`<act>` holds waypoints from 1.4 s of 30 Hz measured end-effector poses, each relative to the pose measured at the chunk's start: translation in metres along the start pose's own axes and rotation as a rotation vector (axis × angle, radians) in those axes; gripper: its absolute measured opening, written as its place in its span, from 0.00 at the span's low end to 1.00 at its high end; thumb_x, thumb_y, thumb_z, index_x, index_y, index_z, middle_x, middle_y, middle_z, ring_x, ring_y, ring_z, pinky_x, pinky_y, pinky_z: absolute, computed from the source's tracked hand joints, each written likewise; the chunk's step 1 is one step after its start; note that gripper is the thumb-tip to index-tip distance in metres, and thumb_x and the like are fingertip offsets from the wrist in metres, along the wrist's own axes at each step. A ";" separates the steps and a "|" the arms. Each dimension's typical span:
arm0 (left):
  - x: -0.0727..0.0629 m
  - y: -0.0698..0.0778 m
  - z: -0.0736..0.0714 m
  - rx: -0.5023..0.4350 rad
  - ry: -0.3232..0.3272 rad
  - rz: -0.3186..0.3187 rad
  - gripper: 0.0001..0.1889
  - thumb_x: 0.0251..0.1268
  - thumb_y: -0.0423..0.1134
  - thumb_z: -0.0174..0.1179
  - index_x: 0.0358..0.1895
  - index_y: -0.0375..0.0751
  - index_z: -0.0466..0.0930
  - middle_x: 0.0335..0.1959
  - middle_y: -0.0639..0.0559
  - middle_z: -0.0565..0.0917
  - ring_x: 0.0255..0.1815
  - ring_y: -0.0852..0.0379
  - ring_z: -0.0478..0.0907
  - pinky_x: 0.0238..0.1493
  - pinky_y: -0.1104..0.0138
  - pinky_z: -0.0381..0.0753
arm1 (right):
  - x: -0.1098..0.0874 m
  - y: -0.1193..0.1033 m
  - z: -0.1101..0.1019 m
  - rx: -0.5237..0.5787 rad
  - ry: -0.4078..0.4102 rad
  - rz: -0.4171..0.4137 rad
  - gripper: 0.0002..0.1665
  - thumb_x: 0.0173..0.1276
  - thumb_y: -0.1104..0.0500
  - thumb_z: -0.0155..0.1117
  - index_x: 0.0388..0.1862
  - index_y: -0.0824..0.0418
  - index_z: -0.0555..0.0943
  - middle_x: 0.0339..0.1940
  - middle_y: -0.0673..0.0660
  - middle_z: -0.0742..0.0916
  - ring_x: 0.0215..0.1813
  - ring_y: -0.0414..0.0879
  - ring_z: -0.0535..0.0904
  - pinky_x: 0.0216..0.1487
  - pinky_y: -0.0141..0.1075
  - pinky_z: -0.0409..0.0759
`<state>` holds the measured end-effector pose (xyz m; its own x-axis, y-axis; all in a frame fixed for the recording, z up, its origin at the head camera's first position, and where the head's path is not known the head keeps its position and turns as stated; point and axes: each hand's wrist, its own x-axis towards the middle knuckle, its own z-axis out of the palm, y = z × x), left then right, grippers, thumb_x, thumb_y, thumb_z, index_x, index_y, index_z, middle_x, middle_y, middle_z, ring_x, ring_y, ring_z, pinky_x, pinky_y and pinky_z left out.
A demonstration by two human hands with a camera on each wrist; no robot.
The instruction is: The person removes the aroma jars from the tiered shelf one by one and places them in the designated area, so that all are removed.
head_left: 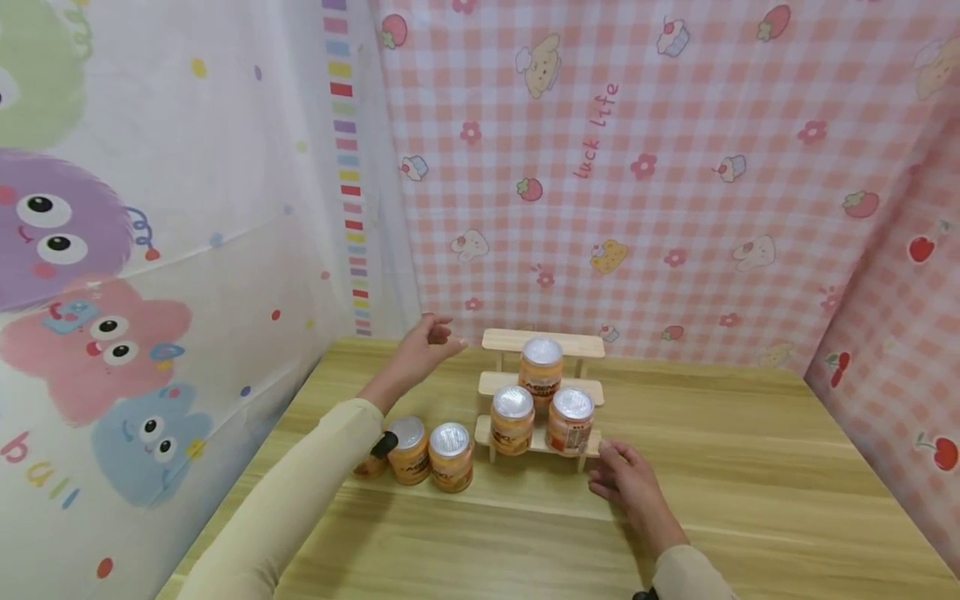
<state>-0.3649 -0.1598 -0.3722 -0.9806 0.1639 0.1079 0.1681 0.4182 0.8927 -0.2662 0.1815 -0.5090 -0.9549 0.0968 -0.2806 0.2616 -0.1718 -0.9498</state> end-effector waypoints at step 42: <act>0.048 -0.009 0.035 0.126 -0.139 -0.022 0.31 0.68 0.51 0.64 0.70 0.44 0.70 0.63 0.40 0.75 0.64 0.44 0.71 0.61 0.51 0.73 | 0.012 -0.143 0.060 -0.355 -0.142 -0.268 0.39 0.74 0.50 0.61 0.77 0.62 0.60 0.70 0.67 0.70 0.70 0.60 0.66 0.70 0.55 0.64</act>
<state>-0.4101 -0.1241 -0.3908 -0.9622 0.2718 0.0195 0.1666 0.5300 0.8315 -0.3237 0.1486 -0.3682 -0.9987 -0.0474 -0.0210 0.0117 0.1894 -0.9818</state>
